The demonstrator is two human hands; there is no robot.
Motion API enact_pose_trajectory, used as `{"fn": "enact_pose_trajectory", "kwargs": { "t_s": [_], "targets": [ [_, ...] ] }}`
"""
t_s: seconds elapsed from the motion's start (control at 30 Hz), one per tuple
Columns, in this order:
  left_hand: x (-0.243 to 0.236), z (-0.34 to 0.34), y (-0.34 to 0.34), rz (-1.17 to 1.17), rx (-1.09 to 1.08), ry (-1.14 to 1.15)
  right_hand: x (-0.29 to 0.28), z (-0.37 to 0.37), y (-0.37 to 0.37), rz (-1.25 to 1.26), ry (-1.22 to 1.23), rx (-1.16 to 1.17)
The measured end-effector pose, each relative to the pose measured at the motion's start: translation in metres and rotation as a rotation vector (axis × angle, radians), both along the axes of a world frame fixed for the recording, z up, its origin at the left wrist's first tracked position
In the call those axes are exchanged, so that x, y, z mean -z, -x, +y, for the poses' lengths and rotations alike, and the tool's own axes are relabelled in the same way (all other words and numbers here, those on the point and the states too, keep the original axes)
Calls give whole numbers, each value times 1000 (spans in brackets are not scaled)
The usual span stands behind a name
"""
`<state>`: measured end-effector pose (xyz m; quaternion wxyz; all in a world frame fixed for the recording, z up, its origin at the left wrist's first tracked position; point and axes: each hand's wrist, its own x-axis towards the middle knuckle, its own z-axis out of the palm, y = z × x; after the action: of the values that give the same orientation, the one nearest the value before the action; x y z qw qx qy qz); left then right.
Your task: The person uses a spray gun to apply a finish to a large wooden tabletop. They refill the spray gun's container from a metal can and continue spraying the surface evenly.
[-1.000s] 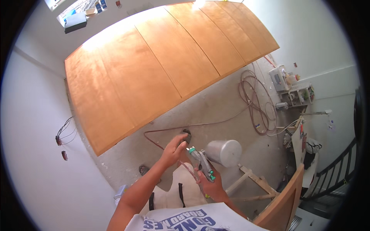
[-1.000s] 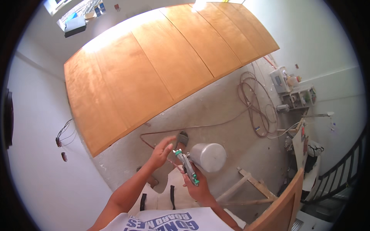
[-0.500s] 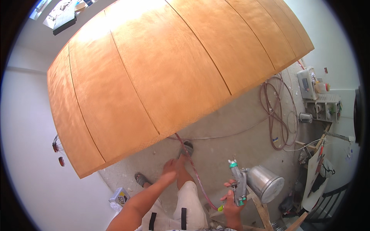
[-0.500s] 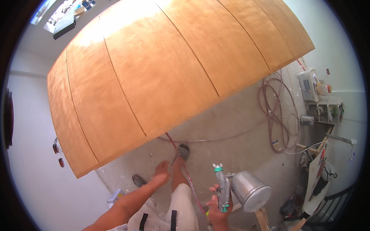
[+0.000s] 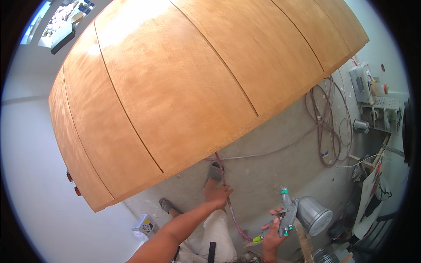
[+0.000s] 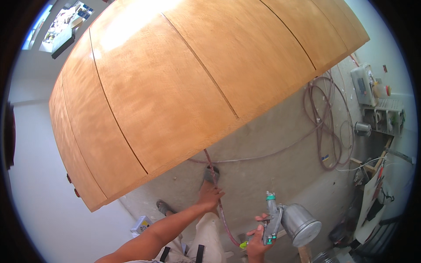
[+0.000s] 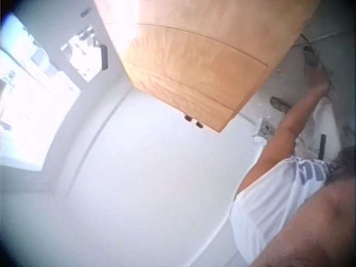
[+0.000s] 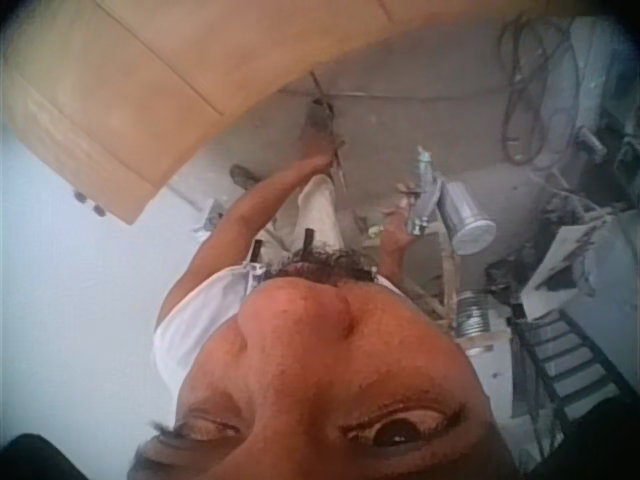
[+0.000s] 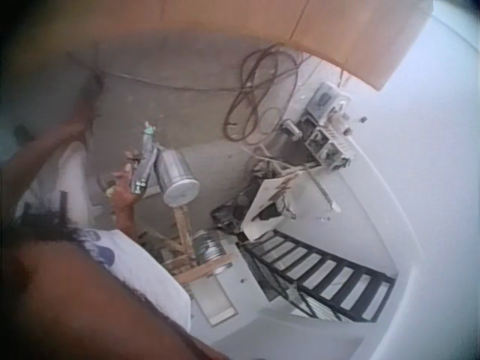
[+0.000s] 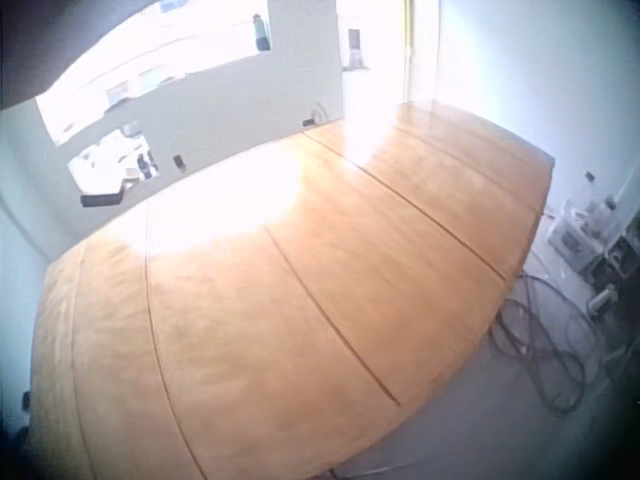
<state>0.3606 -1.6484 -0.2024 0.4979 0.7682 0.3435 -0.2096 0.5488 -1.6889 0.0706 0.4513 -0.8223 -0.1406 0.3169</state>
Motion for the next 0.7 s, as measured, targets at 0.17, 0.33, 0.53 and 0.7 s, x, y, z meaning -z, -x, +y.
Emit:
{"fn": "enact_pose_trajectory", "kwargs": {
  "t_s": [0.17,0.33,0.53,0.7],
  "targets": [
    [4,7,3,17,0,66,10,-10,-10,-6,15,56],
    [-16,9,14,34,-5,-72,-2,-14,-12,22,22,77],
    [-68,9,39,-5,1,-95,-45,-2,21,-12,-11,36],
    [-78,-27,86,-86,-19,-25,-95,-4,76,18,-8,-55]
  ]
}}
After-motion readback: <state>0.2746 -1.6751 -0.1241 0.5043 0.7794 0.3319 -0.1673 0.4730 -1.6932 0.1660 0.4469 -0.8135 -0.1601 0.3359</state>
